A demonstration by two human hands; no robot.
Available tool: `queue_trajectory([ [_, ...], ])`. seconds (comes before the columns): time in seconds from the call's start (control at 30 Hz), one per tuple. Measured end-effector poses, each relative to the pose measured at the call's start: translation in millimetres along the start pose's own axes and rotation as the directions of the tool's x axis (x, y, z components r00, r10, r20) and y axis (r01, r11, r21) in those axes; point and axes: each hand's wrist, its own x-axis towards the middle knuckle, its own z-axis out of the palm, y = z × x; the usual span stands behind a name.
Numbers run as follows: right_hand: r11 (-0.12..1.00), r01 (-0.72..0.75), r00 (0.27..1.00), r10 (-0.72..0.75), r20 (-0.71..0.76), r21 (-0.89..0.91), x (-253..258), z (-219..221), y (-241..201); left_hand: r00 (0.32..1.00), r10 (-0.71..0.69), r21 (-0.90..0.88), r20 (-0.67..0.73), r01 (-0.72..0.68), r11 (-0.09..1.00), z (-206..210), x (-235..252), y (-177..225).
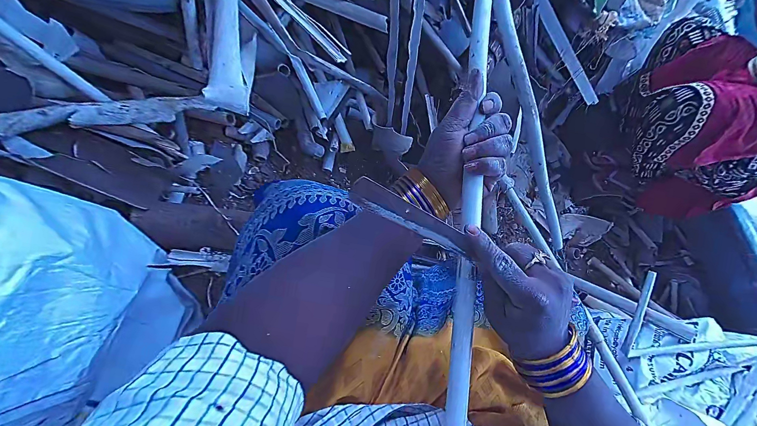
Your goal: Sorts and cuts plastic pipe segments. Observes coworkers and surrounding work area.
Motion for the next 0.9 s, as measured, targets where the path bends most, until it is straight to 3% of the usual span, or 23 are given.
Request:
queue_trajectory([
  [0.1, 1.0, -0.03, 1.0, 0.03, 0.004, 0.009, 8, 3, 3, 1.0, -0.015, -0.043, 0.0, 0.015, 0.999, 3, -2, -1],
  [0.3, 0.994, -0.025, 0.999, 0.022, 0.03, 0.108, -14, -4, -4, 0.999, 0.022, 0.072, -0.041, -0.019, 0.997, 5, -2, -1],
  [0.47, 0.987, -0.074, 0.997, 0.078, -0.021, 0.143, 2, 9, 2, 1.0, -0.002, -0.049, 0.006, 0.003, 0.999, 3, -3, -3],
  [0.63, 0.937, -0.073, 0.997, 0.069, 0.024, 0.342, -32, 5, -18, 0.999, 0.042, -0.035, 0.022, -0.041, 0.999, 3, -7, 2],
  [0.8, 0.93, -0.134, 0.987, 0.154, -0.032, 0.341, -8, 18, -3, 0.998, 0.001, -0.158, 0.064, 0.01, 0.987, -2, -6, -2],
  [0.9, 0.903, -0.146, 0.984, 0.176, -0.037, 0.403, -20, 21, -12, 0.996, 0.016, -0.169, 0.085, -0.002, 0.986, 2, -9, 3],
])
